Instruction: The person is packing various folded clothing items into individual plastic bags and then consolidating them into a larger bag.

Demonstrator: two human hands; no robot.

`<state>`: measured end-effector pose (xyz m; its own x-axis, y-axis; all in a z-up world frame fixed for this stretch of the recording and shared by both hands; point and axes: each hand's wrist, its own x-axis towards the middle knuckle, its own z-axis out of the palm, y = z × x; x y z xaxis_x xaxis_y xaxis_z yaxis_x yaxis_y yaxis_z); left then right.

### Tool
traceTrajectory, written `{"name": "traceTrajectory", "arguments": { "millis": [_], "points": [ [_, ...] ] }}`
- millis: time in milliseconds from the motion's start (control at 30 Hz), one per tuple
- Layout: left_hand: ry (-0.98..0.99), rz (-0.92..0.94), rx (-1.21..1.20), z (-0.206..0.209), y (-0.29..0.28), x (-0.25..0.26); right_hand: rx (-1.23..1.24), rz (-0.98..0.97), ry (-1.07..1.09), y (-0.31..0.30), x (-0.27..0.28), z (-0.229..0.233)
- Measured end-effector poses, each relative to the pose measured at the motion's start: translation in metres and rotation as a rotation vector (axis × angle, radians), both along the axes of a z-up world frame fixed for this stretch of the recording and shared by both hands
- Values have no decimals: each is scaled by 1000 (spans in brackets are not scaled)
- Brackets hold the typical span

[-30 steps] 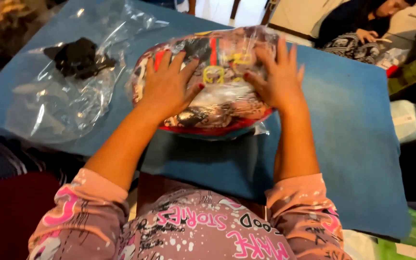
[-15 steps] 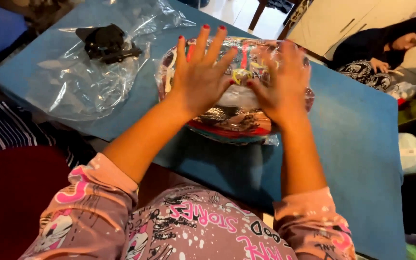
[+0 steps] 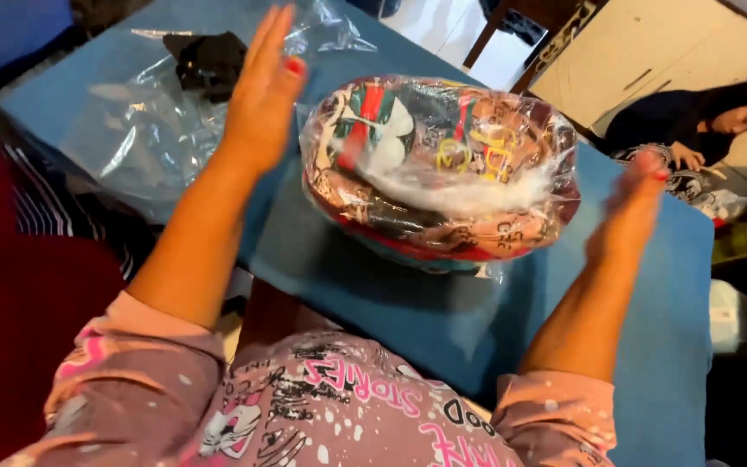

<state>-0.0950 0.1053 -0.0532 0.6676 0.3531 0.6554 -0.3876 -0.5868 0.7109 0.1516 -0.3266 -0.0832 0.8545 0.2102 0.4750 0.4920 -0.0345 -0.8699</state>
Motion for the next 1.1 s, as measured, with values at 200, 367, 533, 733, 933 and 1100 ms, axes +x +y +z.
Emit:
{"name": "traceTrajectory", "arguments": {
  "millis": [200, 367, 533, 733, 933, 1100],
  "points": [
    [537, -360, -1072, -77, -1, 27, 448, 1, 724, 50, -77, -31],
    [505, -397, -1196, -61, -24, 29, 470, -43, 563, 29, -87, -46],
    [221, -299, -920, -69, 26, 53, 534, -110, 249, 0, -61, -45],
    [339, -87, 30, -65, -1, 55, -862, -67, -82, 55, -73, 1],
    [167, -152, 60, -97, 16, 72, -724, -33, -308, 52, -66, -6],
    [65, 64, 205, -65, -13, 34, -413, -84, -326, 33, -101, 5]
  ]
}}
